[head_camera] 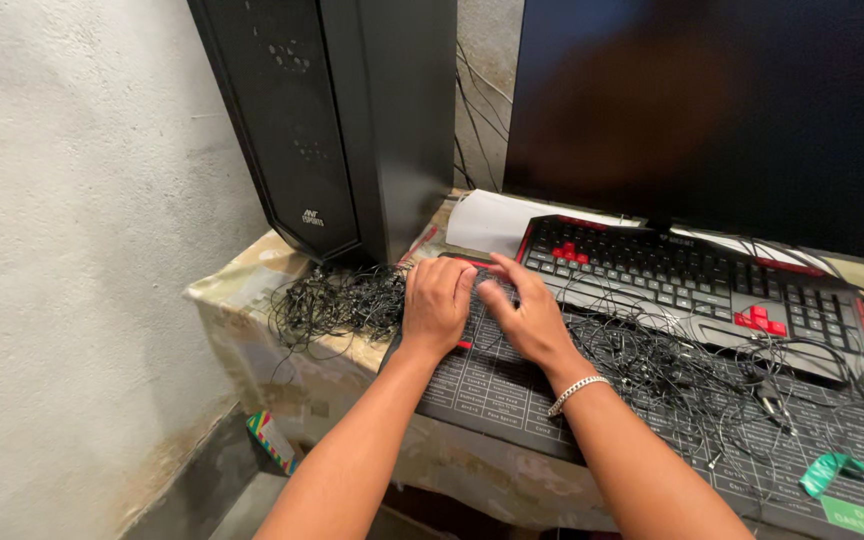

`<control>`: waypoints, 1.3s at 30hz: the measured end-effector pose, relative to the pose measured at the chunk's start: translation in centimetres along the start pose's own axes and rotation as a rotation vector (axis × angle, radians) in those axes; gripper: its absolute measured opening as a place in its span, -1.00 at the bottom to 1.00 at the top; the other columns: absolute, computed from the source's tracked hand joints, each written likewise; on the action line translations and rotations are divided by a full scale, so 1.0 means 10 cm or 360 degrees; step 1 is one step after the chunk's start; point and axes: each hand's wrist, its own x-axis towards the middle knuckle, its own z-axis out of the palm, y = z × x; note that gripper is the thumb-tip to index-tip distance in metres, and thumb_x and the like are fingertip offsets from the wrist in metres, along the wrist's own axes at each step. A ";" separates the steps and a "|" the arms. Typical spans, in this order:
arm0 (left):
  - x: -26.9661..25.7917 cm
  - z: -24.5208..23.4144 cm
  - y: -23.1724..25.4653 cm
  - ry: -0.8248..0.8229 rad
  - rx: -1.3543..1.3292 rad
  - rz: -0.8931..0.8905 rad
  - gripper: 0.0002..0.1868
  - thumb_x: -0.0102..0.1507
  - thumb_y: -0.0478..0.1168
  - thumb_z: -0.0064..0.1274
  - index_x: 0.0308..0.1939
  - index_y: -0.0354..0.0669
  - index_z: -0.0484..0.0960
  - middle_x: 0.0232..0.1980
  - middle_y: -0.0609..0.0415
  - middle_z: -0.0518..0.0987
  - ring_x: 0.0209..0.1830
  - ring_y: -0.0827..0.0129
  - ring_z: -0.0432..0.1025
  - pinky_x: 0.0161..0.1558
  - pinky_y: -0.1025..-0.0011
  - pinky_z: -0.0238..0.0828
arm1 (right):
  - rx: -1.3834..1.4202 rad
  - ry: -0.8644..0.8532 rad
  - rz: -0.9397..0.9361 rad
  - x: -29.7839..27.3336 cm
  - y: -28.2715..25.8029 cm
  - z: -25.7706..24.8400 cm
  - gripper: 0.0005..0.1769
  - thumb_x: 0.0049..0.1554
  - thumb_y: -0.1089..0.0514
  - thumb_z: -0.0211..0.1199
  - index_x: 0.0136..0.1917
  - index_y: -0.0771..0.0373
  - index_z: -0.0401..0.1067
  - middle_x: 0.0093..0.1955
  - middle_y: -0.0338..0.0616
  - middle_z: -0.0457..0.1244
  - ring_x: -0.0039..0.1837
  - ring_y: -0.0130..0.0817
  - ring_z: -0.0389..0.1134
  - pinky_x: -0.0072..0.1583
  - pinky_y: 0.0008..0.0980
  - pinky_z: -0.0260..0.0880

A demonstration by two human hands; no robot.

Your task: The person untangles a large mass of thin black cables by hand on a desk next to a computer tower and monitor.

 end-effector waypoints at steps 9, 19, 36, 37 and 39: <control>-0.01 0.01 -0.06 0.0138 -0.0006 -0.0136 -0.76 0.46 -0.09 -0.12 -0.13 -0.17 0.52 -0.05 -0.02 0.55 0.04 0.03 0.40 0.14 0.13 0.28 | -0.0254 -0.0221 0.0342 -0.08 0.30 0.10 -0.55 0.11 0.06 0.20 0.26 0.20 0.50 0.21 0.05 0.41 0.24 -0.09 0.45 0.26 -0.23 0.42; -0.03 0.07 -0.13 0.0212 0.0114 -0.0240 -0.78 0.44 -0.07 -0.10 -0.09 -0.11 0.54 0.13 0.05 0.54 0.23 0.07 0.36 0.24 0.10 0.22 | -0.0395 -0.0881 0.0490 -0.05 -0.11 -0.16 -0.13 0.06 -0.42 0.23 0.41 0.22 0.36 0.42 0.10 0.23 0.48 -0.05 0.18 0.46 -0.15 0.10; -0.04 0.09 -0.15 0.0051 0.0163 -0.0301 -0.71 0.38 0.01 -0.04 -0.09 -0.10 0.63 0.18 0.02 0.52 0.31 0.07 0.32 0.29 0.08 0.17 | -0.0461 -0.1012 0.0921 0.26 0.44 -1.34 -0.61 0.02 0.11 0.37 0.16 0.11 0.55 0.01 -0.15 0.49 0.07 -0.30 0.52 0.14 -0.28 0.52; -0.04 0.09 -0.15 0.0050 0.0165 -0.0298 -0.71 0.39 0.00 -0.04 -0.09 -0.10 0.63 0.18 0.02 0.52 0.31 0.07 0.31 0.30 0.08 0.16 | -0.0348 -0.0931 0.0971 0.29 0.40 -1.42 -0.57 0.01 0.09 0.40 0.18 0.10 0.54 0.02 -0.10 0.48 0.08 -0.27 0.50 0.14 -0.26 0.50; -0.05 0.10 -0.15 0.0046 0.0169 -0.0300 -0.71 0.39 0.00 -0.04 -0.09 -0.10 0.63 0.18 0.02 0.52 0.31 0.06 0.31 0.30 0.08 0.16 | -0.0233 -0.0854 0.1022 0.30 0.26 -1.51 -0.53 0.00 0.06 0.44 0.20 0.09 0.53 0.02 -0.06 0.47 0.08 -0.24 0.48 0.13 -0.23 0.49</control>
